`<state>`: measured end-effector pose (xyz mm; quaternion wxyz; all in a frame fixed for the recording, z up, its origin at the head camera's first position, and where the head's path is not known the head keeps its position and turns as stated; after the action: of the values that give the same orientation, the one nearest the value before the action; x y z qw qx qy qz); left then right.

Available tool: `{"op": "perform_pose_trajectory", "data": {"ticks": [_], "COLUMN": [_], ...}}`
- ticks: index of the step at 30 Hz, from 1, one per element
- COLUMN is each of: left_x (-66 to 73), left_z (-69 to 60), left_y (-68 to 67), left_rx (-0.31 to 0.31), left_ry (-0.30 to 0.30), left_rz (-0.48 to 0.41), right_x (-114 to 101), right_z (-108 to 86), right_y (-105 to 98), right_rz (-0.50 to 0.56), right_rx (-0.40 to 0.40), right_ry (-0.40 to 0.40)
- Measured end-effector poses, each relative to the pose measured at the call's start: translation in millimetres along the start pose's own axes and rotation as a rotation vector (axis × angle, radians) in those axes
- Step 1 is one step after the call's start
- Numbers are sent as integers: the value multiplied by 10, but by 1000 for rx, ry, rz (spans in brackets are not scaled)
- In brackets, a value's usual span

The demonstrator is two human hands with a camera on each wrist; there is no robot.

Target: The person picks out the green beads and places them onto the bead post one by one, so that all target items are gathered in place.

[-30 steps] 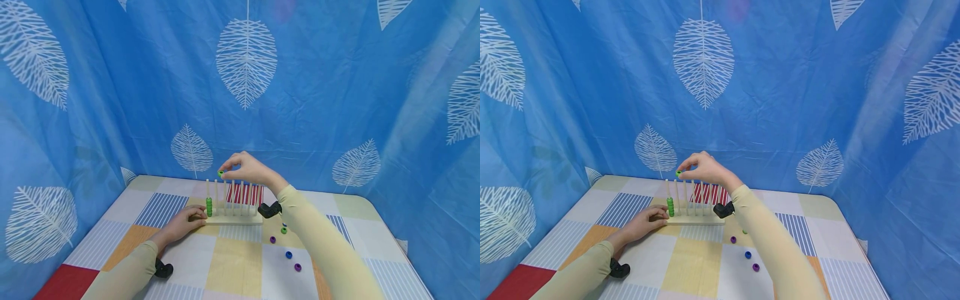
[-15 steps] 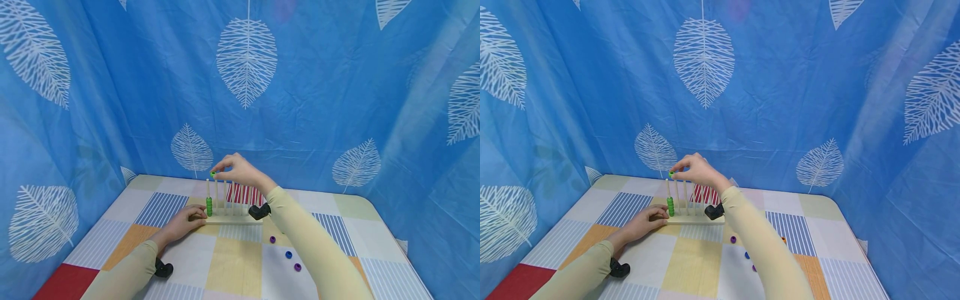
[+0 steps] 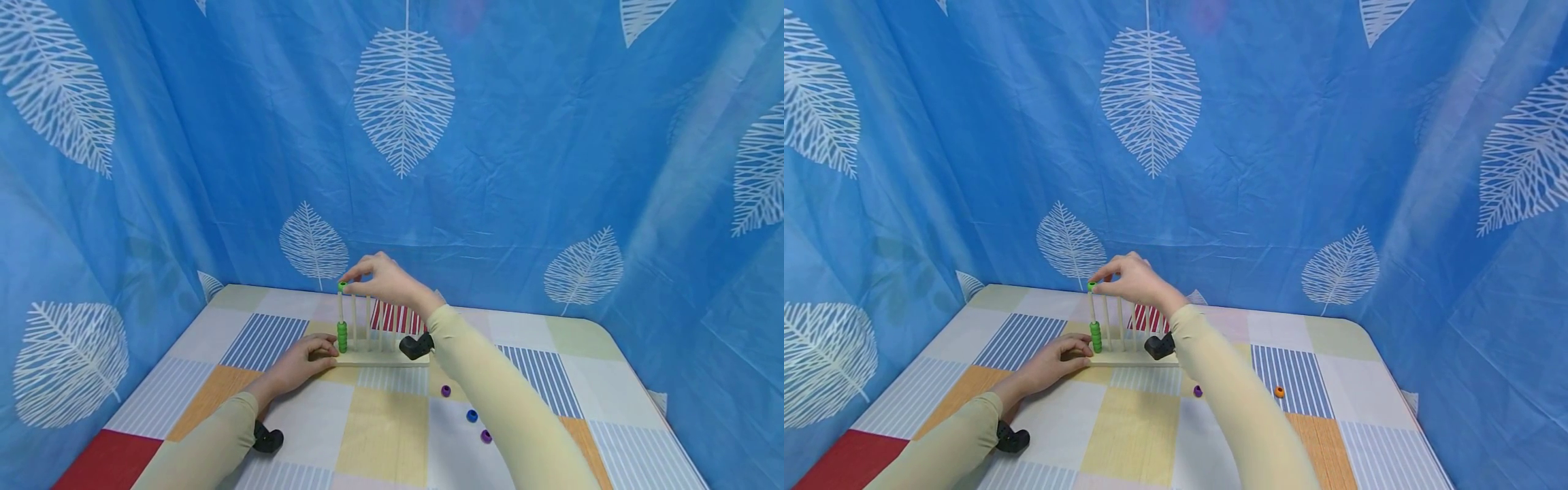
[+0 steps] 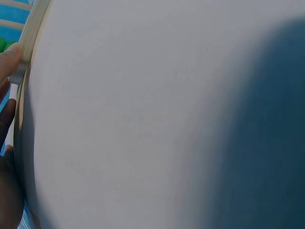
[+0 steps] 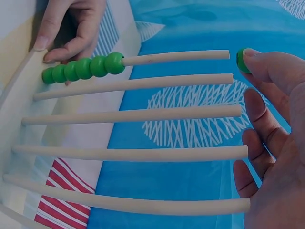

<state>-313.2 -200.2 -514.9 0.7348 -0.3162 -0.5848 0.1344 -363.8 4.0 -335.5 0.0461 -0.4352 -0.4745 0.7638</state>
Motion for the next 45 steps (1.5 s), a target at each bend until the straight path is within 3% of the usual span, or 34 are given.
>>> {"op": "perform_pose_trajectory", "data": {"ticks": [9, 21, 34, 45], "left_x": [6, 1, 0, -13], "left_z": [9, 7, 13, -3], "left_y": [1, 6, 17, 11], "left_rx": [-8, -8, -7, 10], "left_ry": [25, 1, 34, 10], "left_rz": [-7, -2, -7, 8], "right_x": [11, 17, 14, -1], "right_z": [12, 26, 22, -75], "right_y": [32, 55, 64, -55], "right_rz": [16, -10, -6, 36], "right_rx": [-14, -16, -30, -10], "right_ry": [27, 15, 30, 16]}}
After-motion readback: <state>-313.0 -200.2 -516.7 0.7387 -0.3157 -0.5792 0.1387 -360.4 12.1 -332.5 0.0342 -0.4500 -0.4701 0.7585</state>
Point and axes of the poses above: each hand's wrist, its own z-axis towards the middle knuckle, its own y-axis out of the palm, x = y × z, the point moved 4 cm from there along z, towards the middle knuckle, and after that the axes turned 1 degree about z, right-handed, at the moved point
